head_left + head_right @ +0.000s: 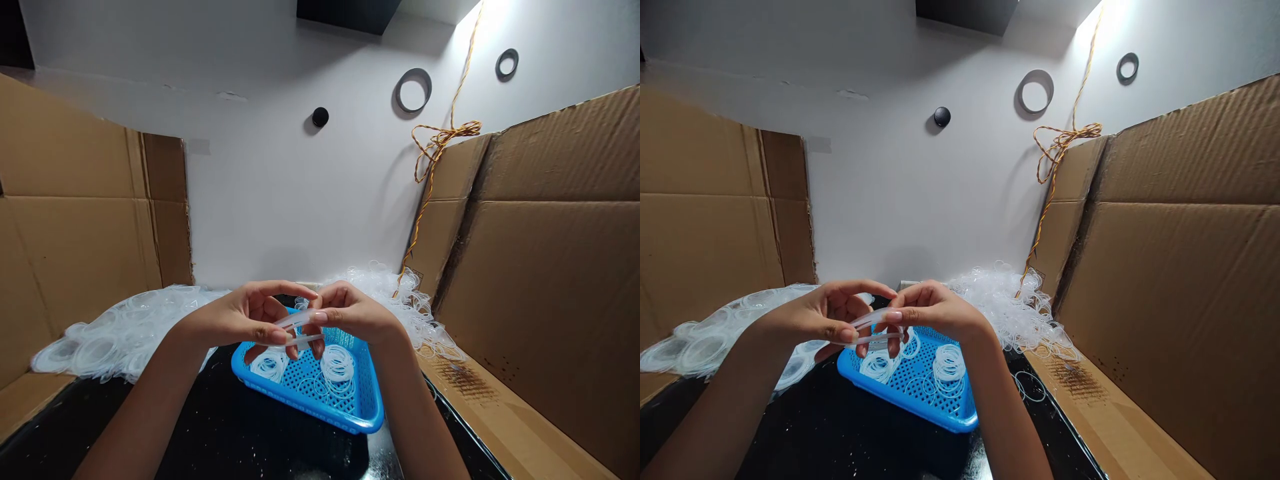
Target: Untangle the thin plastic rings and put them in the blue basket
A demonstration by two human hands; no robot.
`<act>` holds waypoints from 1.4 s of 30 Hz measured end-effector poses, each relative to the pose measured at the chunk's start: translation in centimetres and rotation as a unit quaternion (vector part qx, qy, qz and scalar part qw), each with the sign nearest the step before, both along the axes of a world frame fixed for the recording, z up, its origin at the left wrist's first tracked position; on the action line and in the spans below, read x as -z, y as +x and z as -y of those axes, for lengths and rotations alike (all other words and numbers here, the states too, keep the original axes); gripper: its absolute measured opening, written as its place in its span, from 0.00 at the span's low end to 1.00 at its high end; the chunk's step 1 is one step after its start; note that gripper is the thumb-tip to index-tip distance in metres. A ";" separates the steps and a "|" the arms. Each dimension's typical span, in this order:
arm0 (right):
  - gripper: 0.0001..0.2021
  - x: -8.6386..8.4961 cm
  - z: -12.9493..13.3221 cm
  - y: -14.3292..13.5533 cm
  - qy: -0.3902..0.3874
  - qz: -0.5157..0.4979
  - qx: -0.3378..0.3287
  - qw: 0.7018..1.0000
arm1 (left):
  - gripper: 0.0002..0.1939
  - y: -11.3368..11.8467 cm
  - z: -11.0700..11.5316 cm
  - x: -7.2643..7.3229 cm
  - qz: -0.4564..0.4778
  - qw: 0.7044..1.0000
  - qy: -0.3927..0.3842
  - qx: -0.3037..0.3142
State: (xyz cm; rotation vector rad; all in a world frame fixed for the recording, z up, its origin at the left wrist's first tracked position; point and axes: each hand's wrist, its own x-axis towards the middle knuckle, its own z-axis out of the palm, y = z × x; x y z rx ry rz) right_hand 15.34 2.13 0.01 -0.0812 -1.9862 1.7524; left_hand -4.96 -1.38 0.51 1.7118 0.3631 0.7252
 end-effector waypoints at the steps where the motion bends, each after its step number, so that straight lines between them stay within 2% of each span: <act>1: 0.11 0.1 -0.1 -0.1 -0.009 -0.007 -0.008 1.000 | 0.25 0.0 0.0 0.0 -0.002 1.000 0.001 -0.004; 7: 0.10 0.6 -0.4 -0.6 -0.063 -0.038 -0.024 0.997 | 0.30 -0.2 -0.5 0.3 0.043 0.999 0.004 0.002; 9: 0.11 0.6 -0.5 -0.7 -0.065 -0.030 -0.020 0.997 | 0.31 -0.2 -0.7 0.4 0.065 0.997 0.012 -0.026; 14: 0.13 0.4 -0.4 -0.9 -0.008 0.018 -0.034 0.999 | 0.26 0.2 -0.4 0.2 0.119 0.987 0.012 -0.108; 21: 0.07 0.3 -0.3 -0.6 -0.002 -0.027 -0.018 0.999 | 0.18 0.4 -0.3 0.1 0.204 0.973 -0.018 -0.109; 23: 0.07 0.4 -0.4 -0.5 -0.003 -0.053 -0.022 0.998 | 0.18 0.3 -0.4 0.1 0.191 0.976 -0.016 -0.102; 27: 0.07 0.4 -0.4 -0.5 -0.034 -0.078 -0.033 0.996 | 0.21 0.3 -0.3 0.2 0.119 0.992 -0.018 -0.043; 33: 0.09 0.4 -0.3 -0.8 -0.077 -0.058 -0.047 0.994 | 0.23 0.3 -0.4 0.6 0.078 0.997 0.002 0.014; 36: 0.10 0.4 -0.4 -0.8 -0.076 -0.042 -0.039 0.995 | 0.23 0.3 -0.3 0.6 0.081 0.997 -0.008 -0.006; 42: 0.15 0.5 -0.4 -0.9 -0.025 0.004 -0.053 0.998 | 0.20 0.5 -0.1 0.1 0.119 0.989 -0.033 -0.079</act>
